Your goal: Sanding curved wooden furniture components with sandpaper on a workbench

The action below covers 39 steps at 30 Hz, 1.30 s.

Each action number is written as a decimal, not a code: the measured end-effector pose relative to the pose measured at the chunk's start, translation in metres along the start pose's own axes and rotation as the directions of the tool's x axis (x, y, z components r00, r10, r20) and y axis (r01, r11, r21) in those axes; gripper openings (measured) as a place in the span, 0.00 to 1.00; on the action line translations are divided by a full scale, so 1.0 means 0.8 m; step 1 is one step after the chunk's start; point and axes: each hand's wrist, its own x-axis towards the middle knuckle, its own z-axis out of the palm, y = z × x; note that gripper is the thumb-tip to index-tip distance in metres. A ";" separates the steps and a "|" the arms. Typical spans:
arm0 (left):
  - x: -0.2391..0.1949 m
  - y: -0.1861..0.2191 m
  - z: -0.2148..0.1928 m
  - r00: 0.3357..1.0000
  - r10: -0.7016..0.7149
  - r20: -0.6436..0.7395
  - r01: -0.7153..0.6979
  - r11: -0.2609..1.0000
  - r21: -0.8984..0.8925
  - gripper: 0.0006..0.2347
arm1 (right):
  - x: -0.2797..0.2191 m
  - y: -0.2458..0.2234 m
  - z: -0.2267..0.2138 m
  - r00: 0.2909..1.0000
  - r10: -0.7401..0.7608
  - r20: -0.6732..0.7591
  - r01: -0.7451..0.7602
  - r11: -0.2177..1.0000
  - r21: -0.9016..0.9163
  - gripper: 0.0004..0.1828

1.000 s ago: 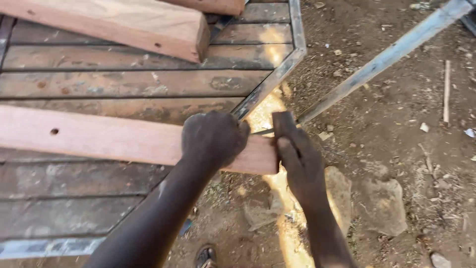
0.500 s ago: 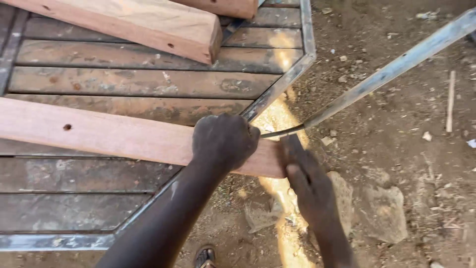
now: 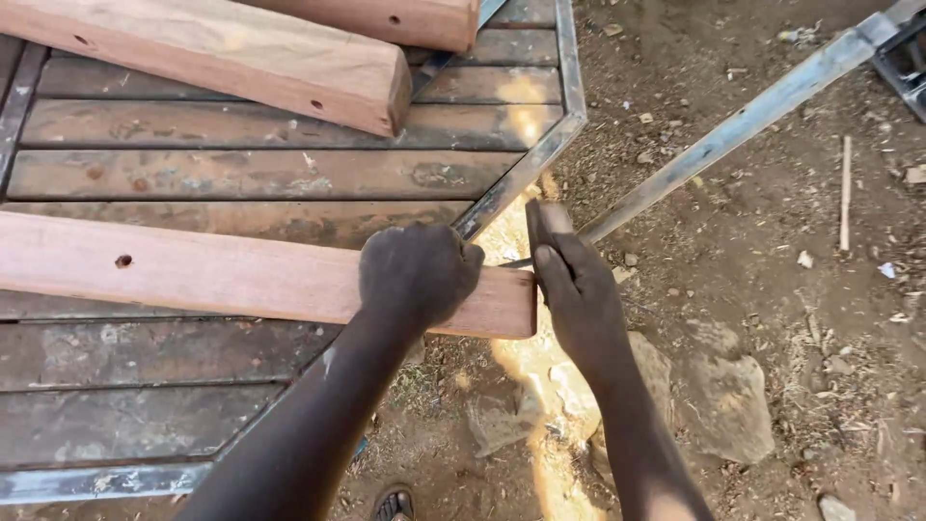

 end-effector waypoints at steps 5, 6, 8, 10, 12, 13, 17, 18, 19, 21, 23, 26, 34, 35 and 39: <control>0.006 -0.016 0.012 0.996 0.027 -0.083 -0.028 1.000 -0.012 0.20 | -0.056 -0.072 -0.029 0.990 0.140 -0.015 -0.140 0.990 -0.017 0.24; 0.009 -0.016 0.017 0.989 0.059 -0.137 -0.061 0.998 -0.010 0.20 | -0.068 -0.085 -0.035 0.978 0.207 -0.024 -0.208 0.978 -0.022 0.26; 0.017 -0.018 0.049 0.963 0.043 -0.265 -0.037 0.999 0.025 0.18 | -0.076 -0.084 -0.031 0.967 0.244 -0.079 -0.254 0.954 -0.161 0.25; 0.022 -0.020 0.065 0.921 0.030 -0.390 -0.006 0.998 0.063 0.18 | -0.083 -0.095 -0.023 0.952 0.273 -0.138 -0.302 0.909 -0.286 0.25; 0.024 -0.022 0.068 0.890 0.072 -0.450 -0.045 0.997 0.069 0.18 | -0.091 -0.115 -0.012 0.928 0.369 -0.047 -0.347 0.814 -0.466 0.32; 0.025 -0.023 0.070 0.892 0.081 -0.445 -0.057 0.996 0.068 0.18 | -0.093 -0.112 -0.004 0.925 0.376 -0.056 -0.357 0.811 -0.464 0.32; 0.025 -0.026 0.065 0.846 0.131 -0.517 -0.116 0.991 0.062 0.17 | -0.093 -0.111 0.018 0.953 0.293 -0.079 -0.281 0.757 -0.590 0.27; 0.024 -0.024 0.061 0.866 0.126 -0.484 -0.122 0.992 0.039 0.16 | -0.094 -0.113 0.021 0.953 0.287 -0.098 -0.287 0.745 -0.603 0.26; 0.018 -0.026 0.052 0.868 0.147 -0.474 -0.145 0.989 0.040 0.16 | -0.095 -0.118 0.025 0.946 0.303 -0.116 -0.310 0.740 -0.597 0.26; 0.009 -0.025 0.030 0.928 0.231 -0.294 -0.251 0.967 -0.032 0.16 | -0.097 -0.131 0.026 0.948 0.296 -0.114 -0.301 0.728 -0.616 0.27; 0.000 -0.055 0.010 0.870 0.445 -0.213 -0.467 0.882 -0.064 0.20 | -0.096 -0.148 0.031 0.928 0.346 -0.140 -0.354 0.697 -0.624 0.26; -0.018 -0.084 -0.049 0.810 0.587 0.014 -0.586 0.810 -0.033 0.32 | -0.097 -0.176 0.036 0.878 0.441 -0.186 -0.453 0.639 -0.622 0.25; -0.003 -0.116 -0.028 0.819 0.573 0.030 -0.574 0.818 0.027 0.36 | -0.070 -0.174 0.089 0.886 0.410 -0.217 -0.401 0.441 -0.803 0.27; -0.003 -0.113 -0.035 0.818 0.572 0.057 -0.574 0.818 0.024 0.36 | -0.067 -0.167 0.076 0.870 0.411 -0.273 -0.452 0.443 -0.774 0.26; 0.000 -0.125 -0.012 0.818 0.574 0.021 -0.574 0.819 -0.001 0.38 | -0.075 -0.174 0.083 0.887 0.354 -0.297 -0.430 0.397 -0.811 0.28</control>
